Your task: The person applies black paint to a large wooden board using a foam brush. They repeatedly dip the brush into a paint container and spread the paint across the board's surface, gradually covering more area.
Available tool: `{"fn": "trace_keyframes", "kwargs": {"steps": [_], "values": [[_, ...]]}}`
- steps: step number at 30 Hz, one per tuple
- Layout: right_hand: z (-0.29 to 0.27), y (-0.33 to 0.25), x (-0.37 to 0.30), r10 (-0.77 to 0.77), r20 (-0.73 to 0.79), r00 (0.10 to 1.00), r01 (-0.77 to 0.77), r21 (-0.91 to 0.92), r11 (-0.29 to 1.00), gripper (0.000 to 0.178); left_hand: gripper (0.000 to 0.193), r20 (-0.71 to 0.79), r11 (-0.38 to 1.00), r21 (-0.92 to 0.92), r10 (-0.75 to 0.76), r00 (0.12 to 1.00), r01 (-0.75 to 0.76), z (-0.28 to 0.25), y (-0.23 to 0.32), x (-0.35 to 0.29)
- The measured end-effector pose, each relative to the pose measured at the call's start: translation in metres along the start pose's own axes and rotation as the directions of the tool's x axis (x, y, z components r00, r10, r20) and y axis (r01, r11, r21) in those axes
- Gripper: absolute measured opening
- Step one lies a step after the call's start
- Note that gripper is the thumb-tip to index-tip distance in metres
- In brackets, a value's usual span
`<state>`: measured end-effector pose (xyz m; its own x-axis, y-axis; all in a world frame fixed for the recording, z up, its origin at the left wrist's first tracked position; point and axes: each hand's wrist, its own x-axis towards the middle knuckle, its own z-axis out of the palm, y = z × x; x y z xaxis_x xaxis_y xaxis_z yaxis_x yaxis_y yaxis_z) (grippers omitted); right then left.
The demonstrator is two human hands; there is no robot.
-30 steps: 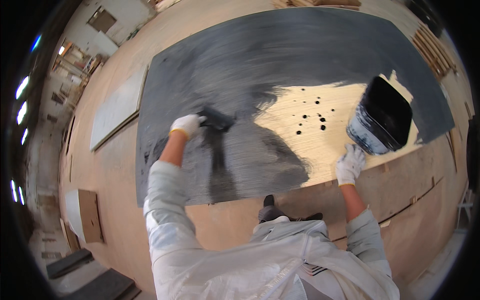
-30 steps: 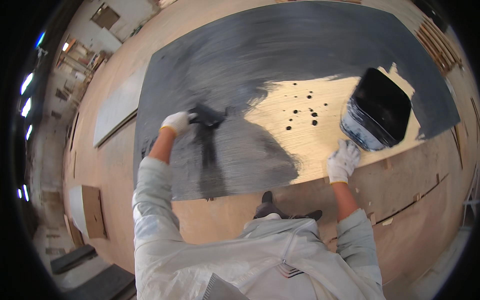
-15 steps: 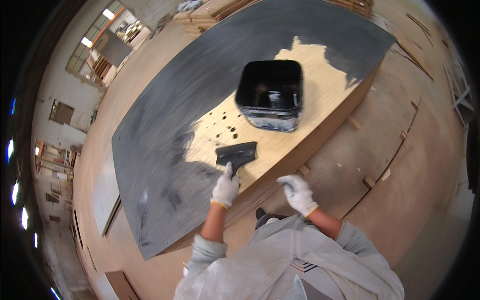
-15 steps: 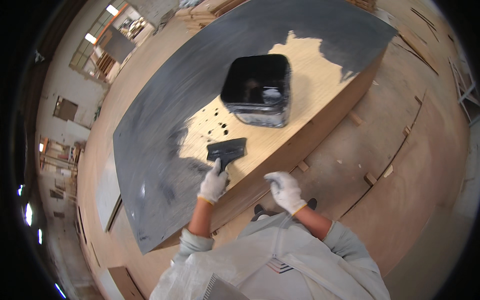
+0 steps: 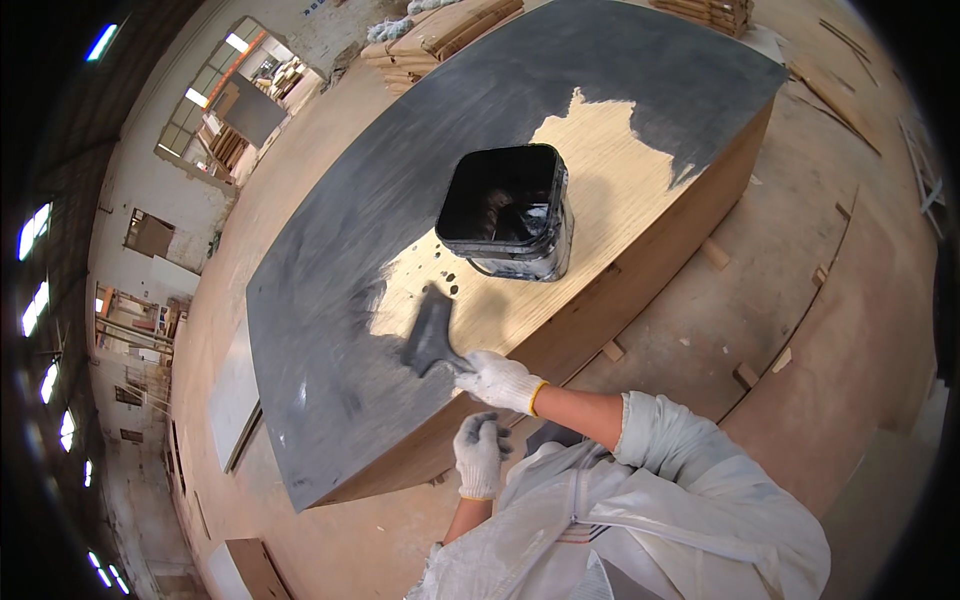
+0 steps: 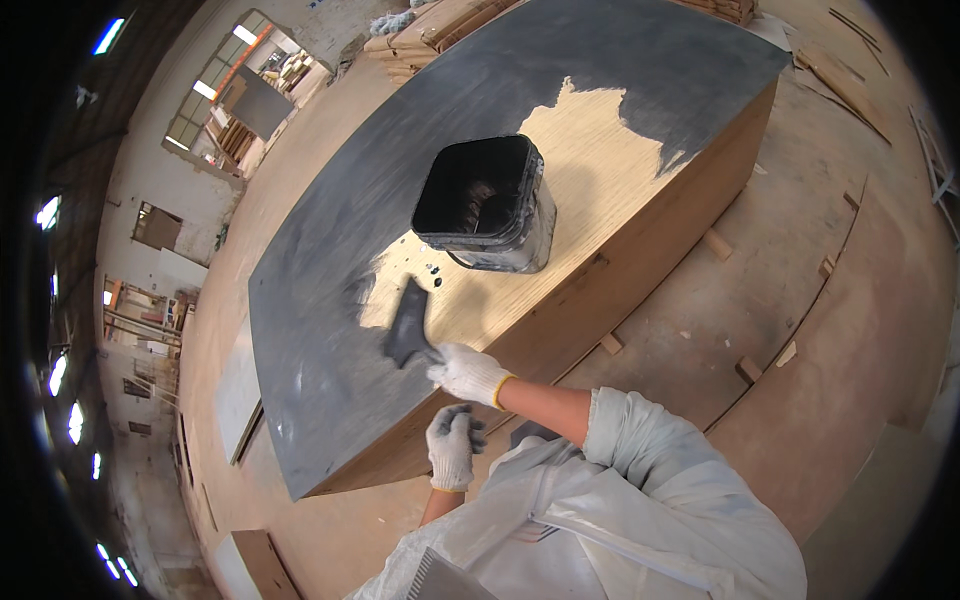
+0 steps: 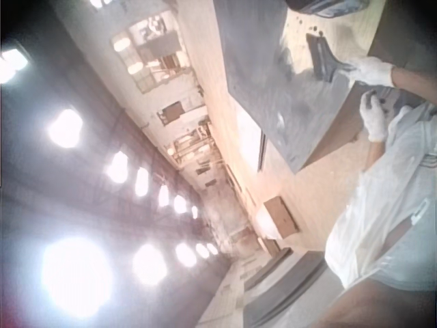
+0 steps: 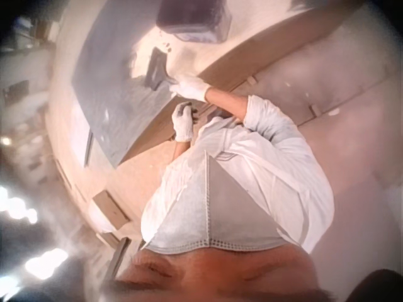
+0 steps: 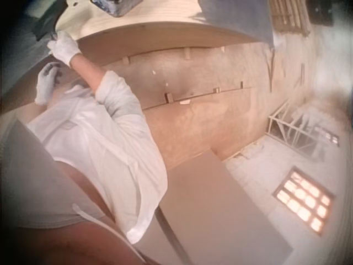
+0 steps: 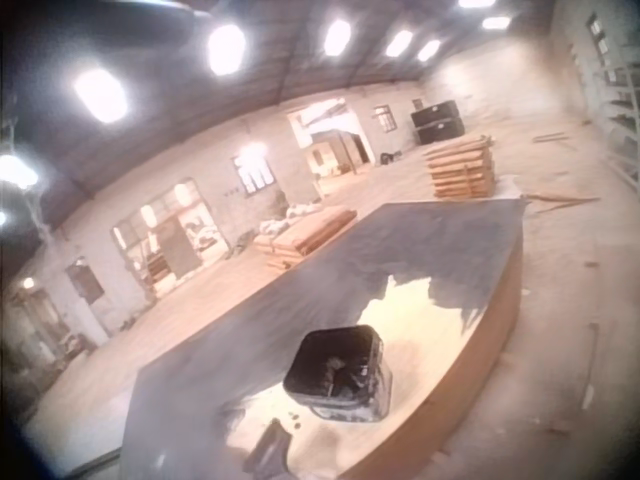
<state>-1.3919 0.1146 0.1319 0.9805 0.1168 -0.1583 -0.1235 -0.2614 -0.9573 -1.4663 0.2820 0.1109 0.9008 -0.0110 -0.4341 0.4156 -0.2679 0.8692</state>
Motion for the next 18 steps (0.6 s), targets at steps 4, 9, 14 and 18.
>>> {"fn": "trace_keyframes", "kwargs": {"steps": [4, 9, 14, 18], "values": [[-0.040, -0.044, -0.010, -0.315, -0.143, 0.938, 0.316, -0.011, 0.949, 0.043, 0.028, 0.149, 0.990, -0.131, -0.040, 0.988, 0.060, 0.045, 0.026, 0.013], [-0.174, -0.086, -0.021, -0.454, -0.330, 0.828, 0.349, -0.329, 0.877, 0.034, 0.048, 0.121, 0.869, -0.495, 0.088, 0.989, -0.016, 0.094, 0.089, 0.086], [-0.269, -0.066, -0.018, -0.422, -0.484, 0.767, 0.203, -0.441, 0.874, 0.029, 0.073, 0.182, 0.789, -0.608, 0.031, 0.983, 0.088, 0.126, 0.140, 0.144], [-0.309, -0.035, -0.006, -0.427, -0.510, 0.747, 0.262, -0.365, 0.893, 0.032, 0.075, 0.250, 0.739, -0.662, 0.056, 0.967, 0.128, 0.151, 0.154, 0.160]]}}
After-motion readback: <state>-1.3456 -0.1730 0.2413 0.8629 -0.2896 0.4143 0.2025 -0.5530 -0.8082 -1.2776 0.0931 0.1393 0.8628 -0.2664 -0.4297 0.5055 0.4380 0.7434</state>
